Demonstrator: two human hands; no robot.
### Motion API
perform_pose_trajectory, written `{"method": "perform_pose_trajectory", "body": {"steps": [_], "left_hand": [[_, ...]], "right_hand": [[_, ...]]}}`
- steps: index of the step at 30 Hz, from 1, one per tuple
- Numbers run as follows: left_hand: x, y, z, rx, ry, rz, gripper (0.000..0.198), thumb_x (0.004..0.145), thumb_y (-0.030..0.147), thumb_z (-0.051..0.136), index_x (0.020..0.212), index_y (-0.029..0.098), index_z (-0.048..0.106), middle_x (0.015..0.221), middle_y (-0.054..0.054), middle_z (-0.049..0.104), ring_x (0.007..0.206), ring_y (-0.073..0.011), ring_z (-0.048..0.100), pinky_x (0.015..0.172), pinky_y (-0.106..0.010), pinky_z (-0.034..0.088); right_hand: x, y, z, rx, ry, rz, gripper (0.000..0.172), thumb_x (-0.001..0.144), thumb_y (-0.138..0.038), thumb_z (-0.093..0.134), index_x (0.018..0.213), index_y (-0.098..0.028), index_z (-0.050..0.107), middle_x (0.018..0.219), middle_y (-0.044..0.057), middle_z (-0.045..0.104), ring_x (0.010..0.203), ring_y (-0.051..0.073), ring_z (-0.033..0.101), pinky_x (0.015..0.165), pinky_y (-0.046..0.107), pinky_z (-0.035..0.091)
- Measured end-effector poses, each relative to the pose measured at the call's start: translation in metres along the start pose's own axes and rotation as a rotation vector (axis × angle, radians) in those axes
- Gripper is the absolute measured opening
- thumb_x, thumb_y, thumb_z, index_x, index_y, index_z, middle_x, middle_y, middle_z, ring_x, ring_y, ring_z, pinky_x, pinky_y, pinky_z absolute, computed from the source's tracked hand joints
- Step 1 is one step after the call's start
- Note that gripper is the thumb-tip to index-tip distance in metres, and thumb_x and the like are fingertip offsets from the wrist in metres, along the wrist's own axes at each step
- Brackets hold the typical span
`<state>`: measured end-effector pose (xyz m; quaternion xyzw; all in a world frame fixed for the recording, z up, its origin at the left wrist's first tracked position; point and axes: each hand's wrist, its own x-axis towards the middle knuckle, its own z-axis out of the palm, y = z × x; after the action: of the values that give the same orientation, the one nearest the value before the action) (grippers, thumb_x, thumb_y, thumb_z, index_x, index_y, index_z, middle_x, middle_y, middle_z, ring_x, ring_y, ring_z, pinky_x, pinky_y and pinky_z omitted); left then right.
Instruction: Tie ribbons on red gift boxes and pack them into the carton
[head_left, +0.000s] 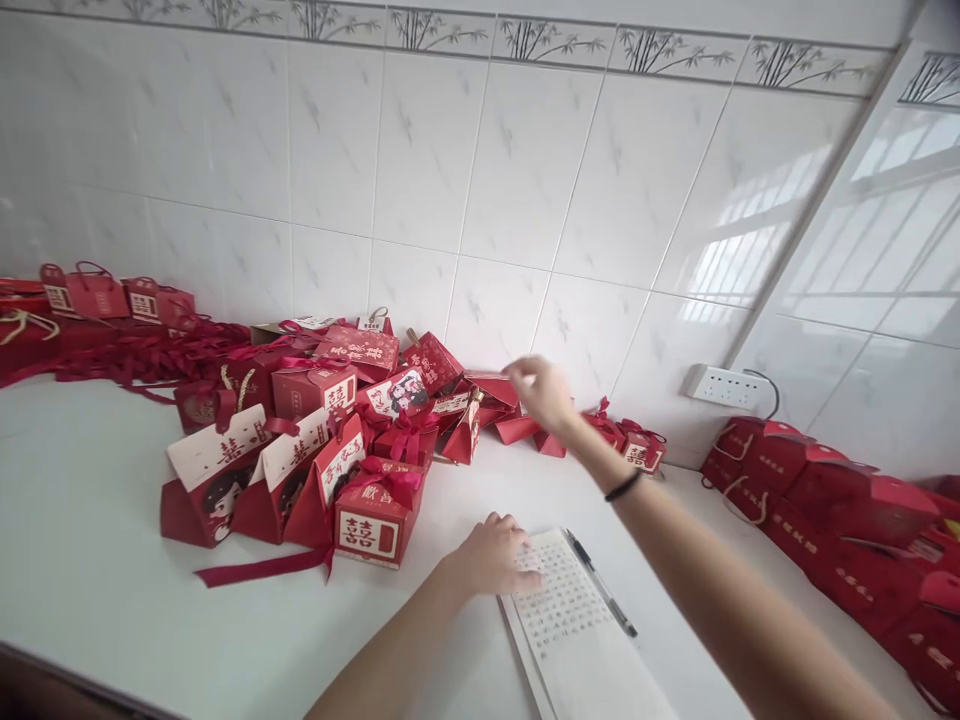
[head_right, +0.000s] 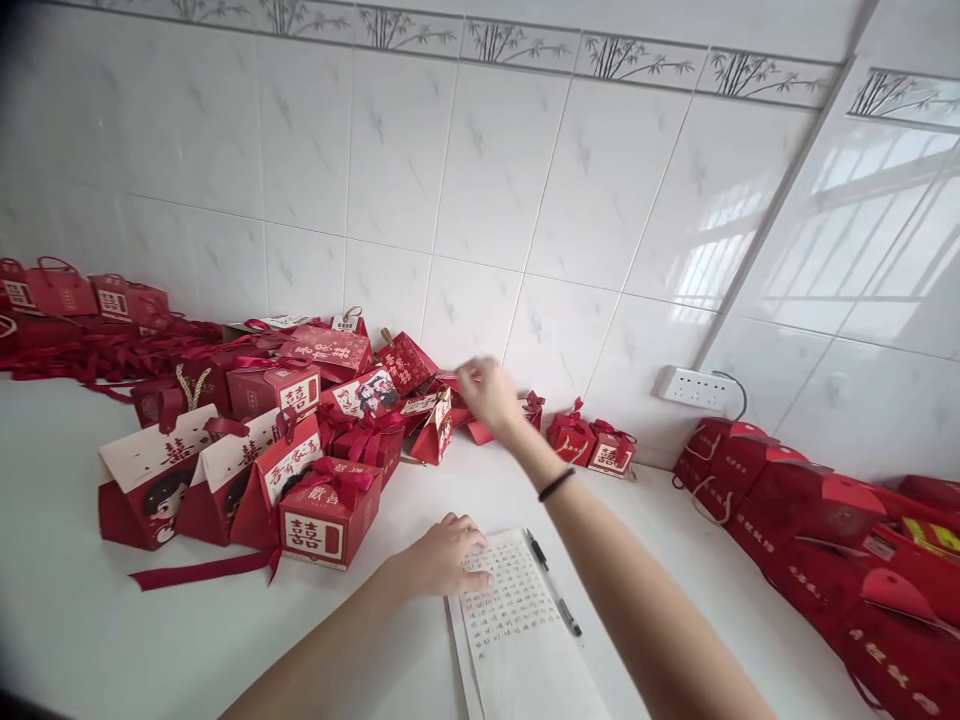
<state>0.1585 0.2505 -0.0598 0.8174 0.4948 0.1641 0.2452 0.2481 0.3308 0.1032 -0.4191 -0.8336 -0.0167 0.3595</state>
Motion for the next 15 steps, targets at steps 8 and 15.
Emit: {"method": "perform_pose_trajectory", "body": {"steps": [8,15], "left_hand": [[0.011,-0.005,0.012,0.127,0.175,-0.036,0.027,0.083,0.035,0.051,0.101,0.019,0.063,0.112,-0.010,0.059,0.106,-0.0275,0.052,0.090,-0.041,0.047],[0.014,-0.003,0.016,0.175,0.234,-0.009,0.025,0.085,0.021,0.045,0.103,0.015,0.061,0.112,-0.010,0.058,0.105,-0.0260,0.052,0.087,-0.041,0.048]], "right_hand": [[0.003,0.002,0.112,0.077,-0.199,0.163,0.021,0.093,-0.018,0.055,0.113,-0.015,0.060,0.111,0.008,0.062,0.108,0.021,0.057,0.092,0.040,0.047],[0.006,0.017,0.127,0.099,-0.152,0.480,0.027,0.095,-0.037,0.052,0.103,-0.013,0.060,0.099,0.006,0.063,0.092,0.019,0.061,0.084,0.040,0.050]]}}
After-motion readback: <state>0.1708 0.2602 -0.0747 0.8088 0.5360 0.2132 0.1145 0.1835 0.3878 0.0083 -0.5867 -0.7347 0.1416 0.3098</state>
